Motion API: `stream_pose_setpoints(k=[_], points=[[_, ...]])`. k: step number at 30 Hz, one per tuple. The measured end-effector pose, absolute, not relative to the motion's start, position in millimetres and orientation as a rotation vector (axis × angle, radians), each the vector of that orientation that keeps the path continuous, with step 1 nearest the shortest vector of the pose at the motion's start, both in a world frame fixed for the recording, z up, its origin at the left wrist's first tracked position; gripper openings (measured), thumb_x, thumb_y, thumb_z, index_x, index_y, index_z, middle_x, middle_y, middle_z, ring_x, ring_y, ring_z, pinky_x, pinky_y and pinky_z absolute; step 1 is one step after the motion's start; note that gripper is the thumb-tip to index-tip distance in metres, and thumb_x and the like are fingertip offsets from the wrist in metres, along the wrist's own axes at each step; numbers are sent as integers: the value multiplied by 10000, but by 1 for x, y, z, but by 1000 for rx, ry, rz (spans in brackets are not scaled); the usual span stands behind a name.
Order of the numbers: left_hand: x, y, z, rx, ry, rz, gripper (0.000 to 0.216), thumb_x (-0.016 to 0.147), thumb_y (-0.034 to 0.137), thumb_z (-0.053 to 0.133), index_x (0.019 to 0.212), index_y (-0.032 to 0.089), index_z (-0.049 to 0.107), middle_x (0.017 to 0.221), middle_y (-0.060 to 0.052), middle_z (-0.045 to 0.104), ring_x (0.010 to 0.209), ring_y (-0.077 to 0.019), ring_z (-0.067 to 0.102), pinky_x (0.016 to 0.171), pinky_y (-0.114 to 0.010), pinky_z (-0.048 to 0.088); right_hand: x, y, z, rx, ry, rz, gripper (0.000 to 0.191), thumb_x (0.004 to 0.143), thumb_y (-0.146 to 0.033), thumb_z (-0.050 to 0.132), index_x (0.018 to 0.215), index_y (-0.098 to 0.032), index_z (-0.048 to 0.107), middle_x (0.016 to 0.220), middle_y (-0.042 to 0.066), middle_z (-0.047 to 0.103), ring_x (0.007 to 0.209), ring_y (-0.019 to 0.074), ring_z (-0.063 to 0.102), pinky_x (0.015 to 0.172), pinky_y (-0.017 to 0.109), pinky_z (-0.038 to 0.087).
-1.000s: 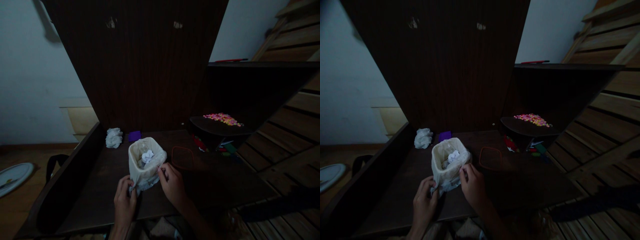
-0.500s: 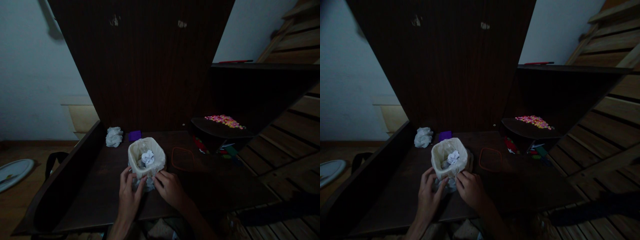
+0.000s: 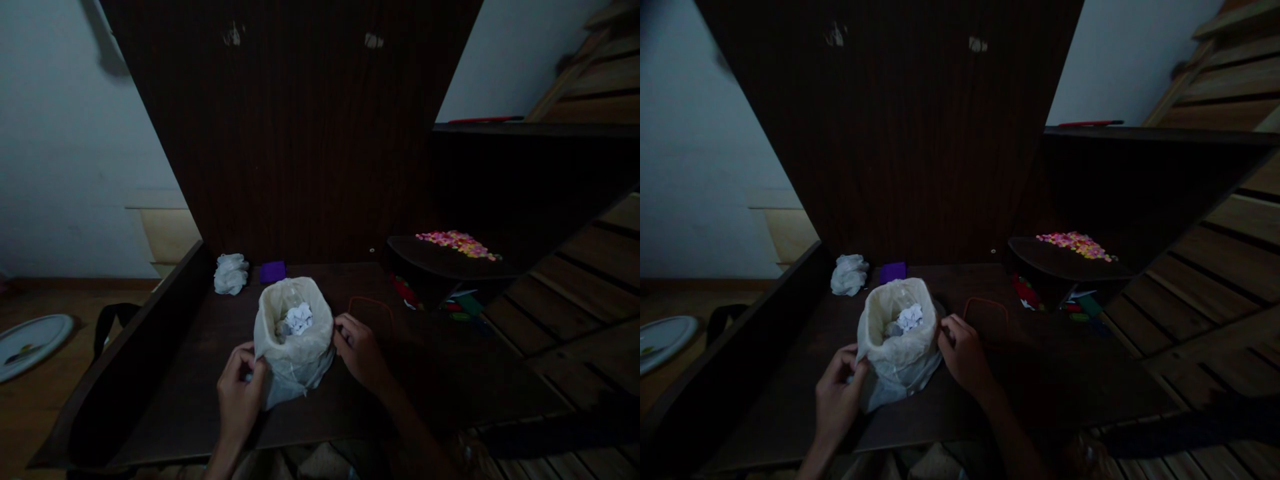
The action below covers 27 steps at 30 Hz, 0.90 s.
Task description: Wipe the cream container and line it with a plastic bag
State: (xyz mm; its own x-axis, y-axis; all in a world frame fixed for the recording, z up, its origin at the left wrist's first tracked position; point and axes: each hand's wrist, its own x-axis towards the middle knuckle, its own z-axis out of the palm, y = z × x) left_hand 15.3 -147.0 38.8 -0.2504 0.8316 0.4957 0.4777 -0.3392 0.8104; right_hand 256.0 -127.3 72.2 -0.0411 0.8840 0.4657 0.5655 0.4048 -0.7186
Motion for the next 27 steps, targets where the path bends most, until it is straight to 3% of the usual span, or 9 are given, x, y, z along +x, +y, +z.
stream_pose_setpoints(k=[2, 7, 11, 18, 23, 27], points=[[16, -145, 39, 1632, 1568, 1633, 252, 826, 274, 622, 620, 212, 491, 840, -33, 720, 757, -169, 692, 662, -221, 527, 254, -127, 73, -1290, -1724, 390, 170, 892, -178, 491, 737, -216, 550, 646, -27, 500, 576, 132, 484, 533, 246, 358], [12, -142, 40, 1692, 1549, 1707, 209, 843, 253, 612, 670, 219, 501, 846, -30, 708, 777, -163, 684, 675, -215, 523, 254, -122, 69, -1370, -1728, 219, 132, 803, -129, 497, 718, -230, 509, 624, -41, 472, 537, 131, 435, 540, 259, 326], [8, -140, 41, 1848, 1529, 1673, 177, 894, 237, 551, 742, 208, 636, 912, -47, 700, 835, -180, 687, 743, -250, 538, 255, -119, 64, -1418, -1702, 191, 124, 787, -129, 502, 725, -235, 510, 639, -32, 487, 547, 145, 441, 560, 270, 342], [7, -148, 50, 1840, 1557, 1617, 251, 961, 407, 537, 995, 203, 679, 1026, -65, 689, 961, -224, 681, 823, -297, 552, 255, -139, 82, -1148, -1667, 364, 89, 909, -242, 539, 823, -222, 551, 752, -7, 550, 596, 131, 504, 560, 257, 397], [15, -148, 59, 1865, 1589, 1613, 330, 891, 525, 636, 960, 202, 634, 939, -50, 655, 810, -206, 653, 700, -283, 554, 249, -146, 87, -1089, -1738, 387, 173, 883, -298, 666, 784, -224, 545, 706, -35, 527, 518, 96, 438, 513, 245, 366], [19, -147, 65, 2046, 1437, 1613, 162, 930, 359, 633, 865, 212, 627, 841, -21, 623, 728, -164, 632, 655, -238, 528, 246, -144, 84, -1068, -1747, 353, 227, 932, -265, 603, 721, -222, 532, 687, -28, 536, 535, 101, 448, 513, 238, 370]])
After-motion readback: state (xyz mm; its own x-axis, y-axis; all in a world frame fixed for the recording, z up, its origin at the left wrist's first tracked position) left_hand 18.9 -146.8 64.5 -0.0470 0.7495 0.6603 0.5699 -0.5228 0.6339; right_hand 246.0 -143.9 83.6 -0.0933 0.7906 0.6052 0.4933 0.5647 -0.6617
